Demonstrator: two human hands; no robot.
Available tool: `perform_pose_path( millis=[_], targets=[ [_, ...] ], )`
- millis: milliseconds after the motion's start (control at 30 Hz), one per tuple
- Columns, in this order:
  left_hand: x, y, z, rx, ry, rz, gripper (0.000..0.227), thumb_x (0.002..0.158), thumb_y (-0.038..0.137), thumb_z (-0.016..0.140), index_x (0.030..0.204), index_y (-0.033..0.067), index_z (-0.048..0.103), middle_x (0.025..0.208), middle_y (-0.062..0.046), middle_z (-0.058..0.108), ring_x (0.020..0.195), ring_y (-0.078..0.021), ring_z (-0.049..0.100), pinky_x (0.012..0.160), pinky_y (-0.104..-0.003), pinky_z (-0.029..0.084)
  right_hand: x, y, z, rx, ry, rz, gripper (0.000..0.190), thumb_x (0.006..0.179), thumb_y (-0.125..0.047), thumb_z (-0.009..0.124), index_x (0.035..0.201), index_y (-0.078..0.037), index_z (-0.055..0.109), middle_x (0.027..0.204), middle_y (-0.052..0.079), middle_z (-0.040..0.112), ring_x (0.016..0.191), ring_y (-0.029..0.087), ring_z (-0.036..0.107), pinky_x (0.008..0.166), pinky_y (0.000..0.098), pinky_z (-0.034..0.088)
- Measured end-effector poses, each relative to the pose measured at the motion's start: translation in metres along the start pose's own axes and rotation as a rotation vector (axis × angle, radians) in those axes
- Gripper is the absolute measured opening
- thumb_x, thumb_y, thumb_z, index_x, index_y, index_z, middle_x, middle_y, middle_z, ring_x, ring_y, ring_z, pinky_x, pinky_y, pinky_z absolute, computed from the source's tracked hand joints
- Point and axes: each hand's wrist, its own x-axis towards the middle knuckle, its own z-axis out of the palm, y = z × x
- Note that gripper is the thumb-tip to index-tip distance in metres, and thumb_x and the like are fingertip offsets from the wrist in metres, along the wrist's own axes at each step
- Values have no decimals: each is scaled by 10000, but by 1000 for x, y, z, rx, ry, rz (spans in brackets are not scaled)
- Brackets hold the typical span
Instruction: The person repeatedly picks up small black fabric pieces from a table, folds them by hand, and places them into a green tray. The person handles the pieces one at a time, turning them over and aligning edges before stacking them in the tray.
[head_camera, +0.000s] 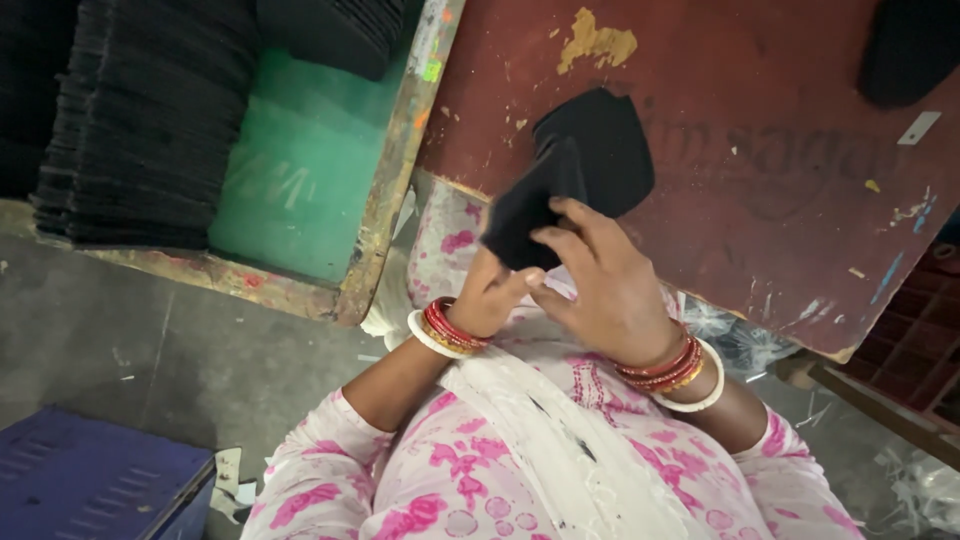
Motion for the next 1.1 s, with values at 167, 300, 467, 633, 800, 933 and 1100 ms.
perform_pose_path(
  millis=[167, 300, 467, 633, 800, 933, 1100],
  targets=[
    [4, 17, 3, 219, -43, 106, 869, 1010, 300, 669, 1669, 1, 188, 1658, -124, 314, 1538, -222, 313, 1349, -371, 233, 0, -2, 0, 23, -9, 59, 484, 832, -245, 802, 1247, -56, 640, 1400, 202, 580, 1137, 400, 657, 940, 443, 542],
    [1, 18, 1, 195, -89, 92, 935, 1017, 272, 673, 1679, 18, 63, 1722, -124, 224, 1608, -233, 234, 1356, -379, 184, -9, 9, 11, 11, 64, 63, 486, 828, -183, 764, 1270, -42, 617, 1323, 186, 650, 1116, 375, 678, 951, 448, 543],
    [3, -5, -11, 41, 88, 19, 740, 1040, 107, 606, 1629, -1, 170, 1626, -145, 358, 1517, -231, 360, 1286, -374, 281, -10, 26, -4, 159, 51, 535, 391, 934, -108, 690, 1320, -71, 647, 1053, 152, 721, 937, 202, 764, 811, 347, 583],
    [-8, -21, -39, -185, 369, -64, 536, 1055, -28, 567, 1563, -13, 397, 1302, -127, 543, 1084, -170, 469, 932, -314, 367, 11, 64, -13, 242, 411, 414, 698, 926, 39, 688, 1574, -41, 442, 1221, 229, 551, 1119, 260, 528, 947, 439, 485],
    [-5, 0, -28, -304, 458, -112, 512, 999, -35, 571, 1492, 13, 441, 1204, -53, 605, 912, -55, 559, 793, -219, 453, 11, 72, -2, -156, 379, 347, 693, 867, -89, 849, 1497, -97, 560, 1190, 166, 534, 1067, 300, 564, 882, 422, 515],
    [-10, -10, -24, -300, 369, -49, 500, 1055, -12, 593, 1533, 29, 454, 1204, -33, 622, 788, -37, 498, 662, -203, 401, 1, 54, -10, -270, 458, 186, 522, 834, -121, 923, 1275, -66, 648, 1159, 154, 512, 1036, 294, 570, 857, 402, 516],
    [10, 12, 11, -380, 320, -77, 542, 985, 8, 572, 1499, 67, 409, 1329, -16, 609, 1080, -59, 580, 901, -212, 472, -2, 16, -13, -7, 364, 217, 420, 867, -136, 922, 1187, -41, 668, 1020, 94, 564, 871, 208, 590, 763, 345, 494]
  ],
)
